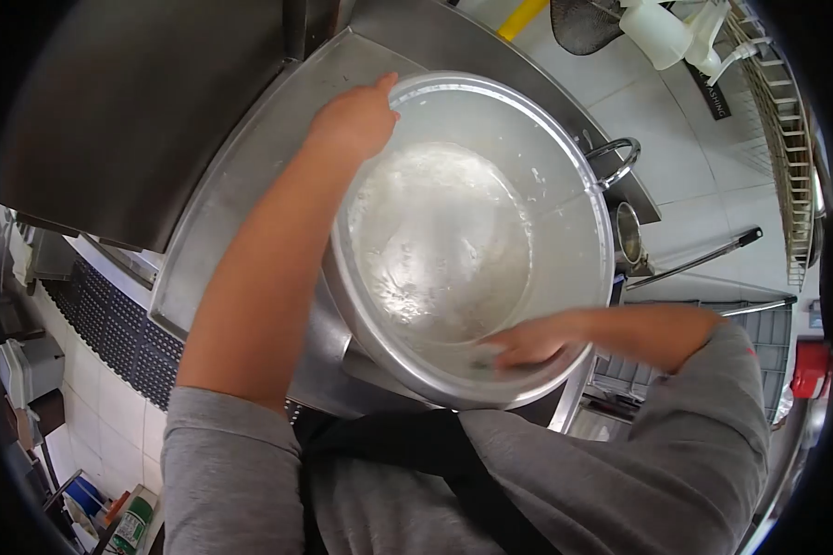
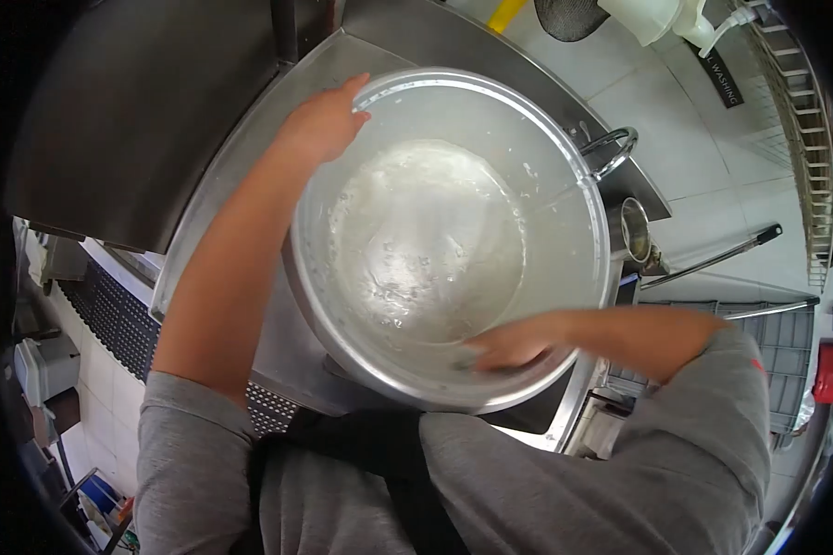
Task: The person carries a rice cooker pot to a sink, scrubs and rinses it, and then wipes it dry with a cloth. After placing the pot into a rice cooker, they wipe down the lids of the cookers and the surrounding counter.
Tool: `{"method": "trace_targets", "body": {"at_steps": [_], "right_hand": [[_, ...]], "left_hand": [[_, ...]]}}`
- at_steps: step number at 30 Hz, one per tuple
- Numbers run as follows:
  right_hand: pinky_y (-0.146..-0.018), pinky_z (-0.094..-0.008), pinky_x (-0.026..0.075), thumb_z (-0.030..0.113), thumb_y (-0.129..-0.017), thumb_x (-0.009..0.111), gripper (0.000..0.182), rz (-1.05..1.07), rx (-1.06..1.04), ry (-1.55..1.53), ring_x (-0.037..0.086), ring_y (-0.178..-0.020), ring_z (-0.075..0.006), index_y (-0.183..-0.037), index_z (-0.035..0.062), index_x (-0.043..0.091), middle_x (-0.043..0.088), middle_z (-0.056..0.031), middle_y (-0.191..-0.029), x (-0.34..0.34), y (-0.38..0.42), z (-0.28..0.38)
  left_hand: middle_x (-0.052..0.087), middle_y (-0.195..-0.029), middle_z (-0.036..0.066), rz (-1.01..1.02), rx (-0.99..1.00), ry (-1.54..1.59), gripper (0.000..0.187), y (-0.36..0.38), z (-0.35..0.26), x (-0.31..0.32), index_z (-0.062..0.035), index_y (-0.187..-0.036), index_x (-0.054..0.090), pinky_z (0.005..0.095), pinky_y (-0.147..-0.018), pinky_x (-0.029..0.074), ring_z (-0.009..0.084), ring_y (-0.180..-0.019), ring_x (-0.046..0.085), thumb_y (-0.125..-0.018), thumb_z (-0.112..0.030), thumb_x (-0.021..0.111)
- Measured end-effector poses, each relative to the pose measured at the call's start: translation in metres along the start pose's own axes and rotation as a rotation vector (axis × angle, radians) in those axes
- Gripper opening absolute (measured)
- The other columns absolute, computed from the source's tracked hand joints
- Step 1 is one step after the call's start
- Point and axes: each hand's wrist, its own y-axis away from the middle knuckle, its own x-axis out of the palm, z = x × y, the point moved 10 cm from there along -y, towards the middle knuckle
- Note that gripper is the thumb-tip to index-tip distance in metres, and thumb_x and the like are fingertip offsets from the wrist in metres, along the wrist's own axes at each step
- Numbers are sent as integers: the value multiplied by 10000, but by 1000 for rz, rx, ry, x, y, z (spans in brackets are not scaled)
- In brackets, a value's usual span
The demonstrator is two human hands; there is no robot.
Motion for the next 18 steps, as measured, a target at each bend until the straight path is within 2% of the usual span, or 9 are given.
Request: {"method": "trace_targets", "body": {"at_steps": [2,3,4,5,8,11,14,15,18], "right_hand": [[-1132,-421,234,365,-907,540,569,35,478,275,304,-1380,-309,-1421,159,409,410,-129,-1448,-39,35,-104],[-1115,-438,273,308,-882,548,475,-117,486,618,348,-1358,-282,-1330,153,528,479,-105,-1389,-84,39,-137],[-1130,-457,244,231,-870,529,388,-604,415,708,381,-1334,-240,-1245,162,603,531,-96,-1321,-150,37,-166],[-1158,-452,185,161,-881,500,341,-663,491,1494,381,-1329,-216,-1191,188,641,522,-53,-1337,-194,18,-184],[-1178,-454,126,183,-892,482,336,-769,181,1485,293,-1387,-192,-1188,119,627,414,-31,-1455,-268,17,-63],[-1169,-489,125,176,-902,466,372,-901,133,1434,275,-1396,-222,-1245,89,580,406,-59,-1459,-255,45,-82],[-1134,-542,173,207,-876,511,483,-719,719,1124,335,-1360,-320,-1345,96,483,449,-90,-1422,-149,72,-178],[-1120,-558,191,218,-848,535,517,-327,722,996,387,-1324,-323,-1340,70,482,499,-148,-1351,-101,73,-140],[-1128,-556,170,202,-827,549,492,-140,562,662,397,-1312,-329,-1296,55,519,527,-178,-1293,-94,76,-104]], "left_hand": [[518,-1314,181,36,18,9,571,-1,-3,2,-205,-1465,285,432,-979,433,332,-1192,516,-947,-256,519],[517,-1318,179,53,17,1,574,0,-4,3,-202,-1466,282,428,-982,432,331,-1195,513,-946,-252,520],[516,-1322,177,67,18,-10,577,1,-5,4,-199,-1467,279,425,-986,431,331,-1197,511,-945,-248,521],[516,-1322,177,62,13,-12,577,2,-5,4,-199,-1467,279,425,-986,431,331,-1197,511,-945,-248,521],[506,-1335,175,34,17,-75,571,2,-4,2,-198,-1465,284,424,-993,427,331,-1200,509,-945,-240,517],[501,-1341,172,26,24,-49,568,1,-5,3,-206,-1467,283,428,-996,426,323,-1205,507,-948,-241,510],[494,-1352,165,47,-25,-19,563,0,3,3,-206,-1467,285,427,-1001,423,313,-1211,505,-950,-244,506],[496,-1350,164,24,-15,-8,562,-4,3,1,-206,-1466,286,423,-1003,421,310,-1213,504,-950,-245,505],[501,-1345,165,42,2,-12,561,-8,0,1,-202,-1466,288,415,-1006,420,309,-1216,502,-950,-242,505]]}}
